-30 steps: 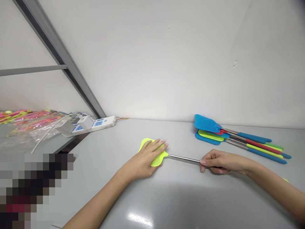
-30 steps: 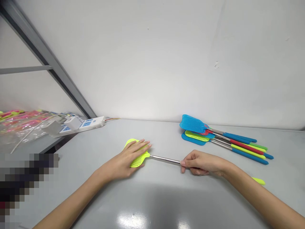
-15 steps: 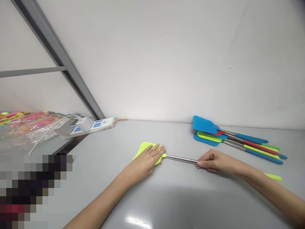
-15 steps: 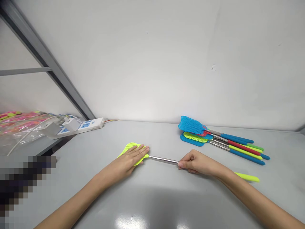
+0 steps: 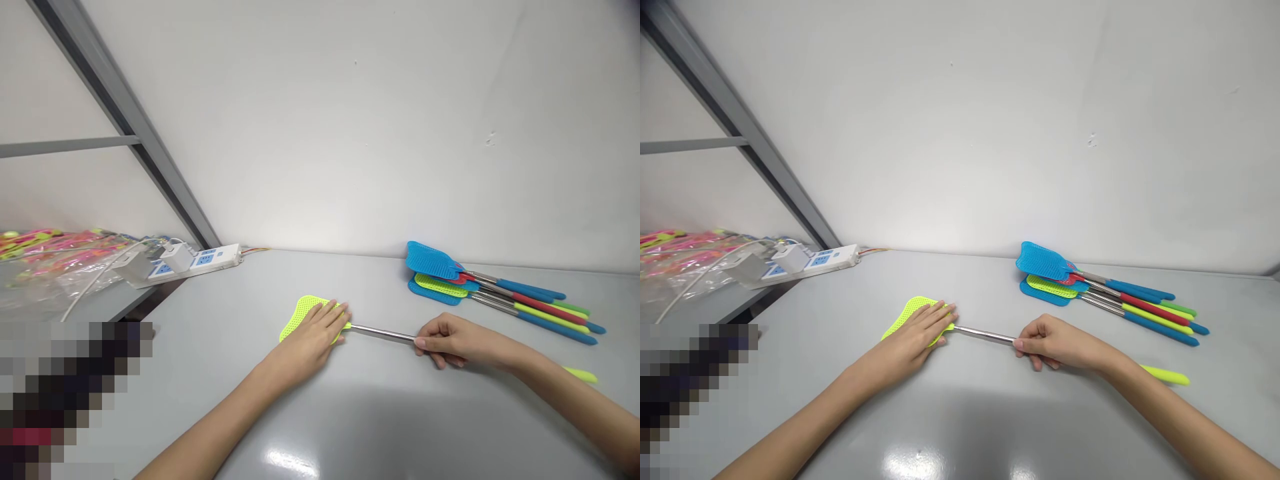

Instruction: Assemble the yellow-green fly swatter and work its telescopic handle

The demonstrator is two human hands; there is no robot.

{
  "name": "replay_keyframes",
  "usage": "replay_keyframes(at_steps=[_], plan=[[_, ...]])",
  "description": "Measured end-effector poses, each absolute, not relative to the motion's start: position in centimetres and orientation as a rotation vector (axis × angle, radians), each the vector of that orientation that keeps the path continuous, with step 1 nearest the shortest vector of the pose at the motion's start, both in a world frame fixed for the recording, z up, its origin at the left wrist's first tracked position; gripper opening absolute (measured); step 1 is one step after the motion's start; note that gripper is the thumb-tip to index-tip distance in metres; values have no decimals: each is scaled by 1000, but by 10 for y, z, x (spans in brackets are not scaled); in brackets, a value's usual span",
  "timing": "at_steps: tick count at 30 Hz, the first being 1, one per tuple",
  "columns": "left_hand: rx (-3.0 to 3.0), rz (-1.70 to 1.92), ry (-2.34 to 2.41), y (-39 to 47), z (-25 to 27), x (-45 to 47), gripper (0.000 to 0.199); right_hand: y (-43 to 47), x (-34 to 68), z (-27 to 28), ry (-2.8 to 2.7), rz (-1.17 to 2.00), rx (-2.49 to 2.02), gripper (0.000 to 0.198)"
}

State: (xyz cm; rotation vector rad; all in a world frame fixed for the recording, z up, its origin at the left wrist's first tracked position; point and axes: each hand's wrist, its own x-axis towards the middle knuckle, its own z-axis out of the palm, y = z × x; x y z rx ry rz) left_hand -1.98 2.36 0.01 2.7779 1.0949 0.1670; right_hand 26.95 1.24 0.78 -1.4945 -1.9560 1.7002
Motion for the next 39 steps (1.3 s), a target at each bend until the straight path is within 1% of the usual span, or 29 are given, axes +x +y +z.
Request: replay_keyframes(at_steps=[6, 11, 20, 22, 24, 30, 33, 39], plan=[[2737, 173, 1095, 21, 1, -17, 40, 12, 267, 12, -2015, 1627, -1531, 39], [2672, 195, 1099, 16, 6, -14, 45, 13, 267, 11, -2057, 1586, -1522, 41], [2631, 283, 1090, 14, 8, -11, 36, 13, 266, 13, -2068, 1583, -1522, 42], [2638, 313, 1087, 14, 9, -10, 31, 13, 266, 14, -2068, 1589, -1525, 42], [2659, 354, 1079, 14, 10, -8, 26, 12, 264, 15, -2075, 1596, -1504, 41], [2814, 390, 1056, 8, 18, -3, 20, 7, 260, 20, -2114, 1599, -1407, 36], [2848, 374, 1007, 5, 19, -2, 20, 5, 259, 18, -2151, 1547, -1410, 36], [2809, 284, 887, 4, 15, 1, 25, 5, 258, 11, -2186, 1461, -1488, 37]])
